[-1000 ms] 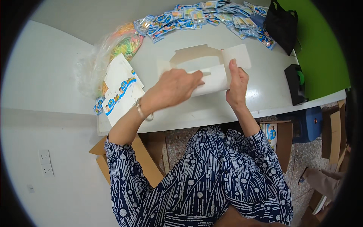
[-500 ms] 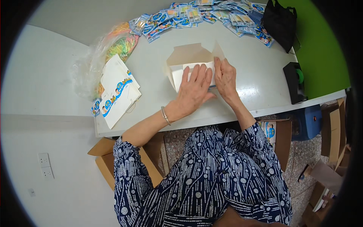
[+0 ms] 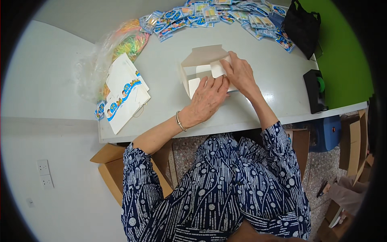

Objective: Folding flat cardboard into boxes and filling them with stacks of small product packets.

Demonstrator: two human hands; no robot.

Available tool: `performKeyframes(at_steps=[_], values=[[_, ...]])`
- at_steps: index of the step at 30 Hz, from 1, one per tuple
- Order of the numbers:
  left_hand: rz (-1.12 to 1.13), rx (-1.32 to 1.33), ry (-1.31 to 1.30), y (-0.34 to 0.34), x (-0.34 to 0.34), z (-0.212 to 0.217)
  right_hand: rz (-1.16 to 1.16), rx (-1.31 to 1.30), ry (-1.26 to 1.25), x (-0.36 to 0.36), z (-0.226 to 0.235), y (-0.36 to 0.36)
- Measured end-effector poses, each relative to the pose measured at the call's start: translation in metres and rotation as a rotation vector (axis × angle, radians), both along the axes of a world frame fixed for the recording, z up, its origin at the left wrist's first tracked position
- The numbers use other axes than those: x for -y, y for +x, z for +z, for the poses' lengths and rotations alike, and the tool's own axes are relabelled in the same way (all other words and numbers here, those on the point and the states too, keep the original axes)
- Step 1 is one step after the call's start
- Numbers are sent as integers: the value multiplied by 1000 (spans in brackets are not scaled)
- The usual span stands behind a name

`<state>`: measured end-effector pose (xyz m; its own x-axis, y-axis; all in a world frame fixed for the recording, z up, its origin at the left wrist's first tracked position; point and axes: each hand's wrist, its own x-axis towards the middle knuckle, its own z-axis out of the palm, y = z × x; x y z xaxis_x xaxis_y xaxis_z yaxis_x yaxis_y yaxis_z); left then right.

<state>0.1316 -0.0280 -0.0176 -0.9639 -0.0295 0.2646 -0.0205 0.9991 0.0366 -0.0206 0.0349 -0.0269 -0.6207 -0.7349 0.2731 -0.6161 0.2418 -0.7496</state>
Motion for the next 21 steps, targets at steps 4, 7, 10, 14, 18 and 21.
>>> performKeyframes(at_steps=[4, 7, 10, 14, 18, 21], values=[[5, -120, -104, 12, -10, 15, -88, -283, 199, 10, -5, -2], [5, -168, -9, 32, -10, 42, -99, -343, 276, 11, -11, -10], [1, -461, -2, 52, 20, 58, -55, -310, 273, 8, -7, -9], [372, -548, 1055, 41, 72, 36, 13, -176, 237, 4, 3, -5], [361, -251, 1441, 24, 86, 7, 35, -77, 262, 0, 10, -11], [455, -225, 1122, 20, 89, -14, 195, 116, 370, -4, 24, -4]])
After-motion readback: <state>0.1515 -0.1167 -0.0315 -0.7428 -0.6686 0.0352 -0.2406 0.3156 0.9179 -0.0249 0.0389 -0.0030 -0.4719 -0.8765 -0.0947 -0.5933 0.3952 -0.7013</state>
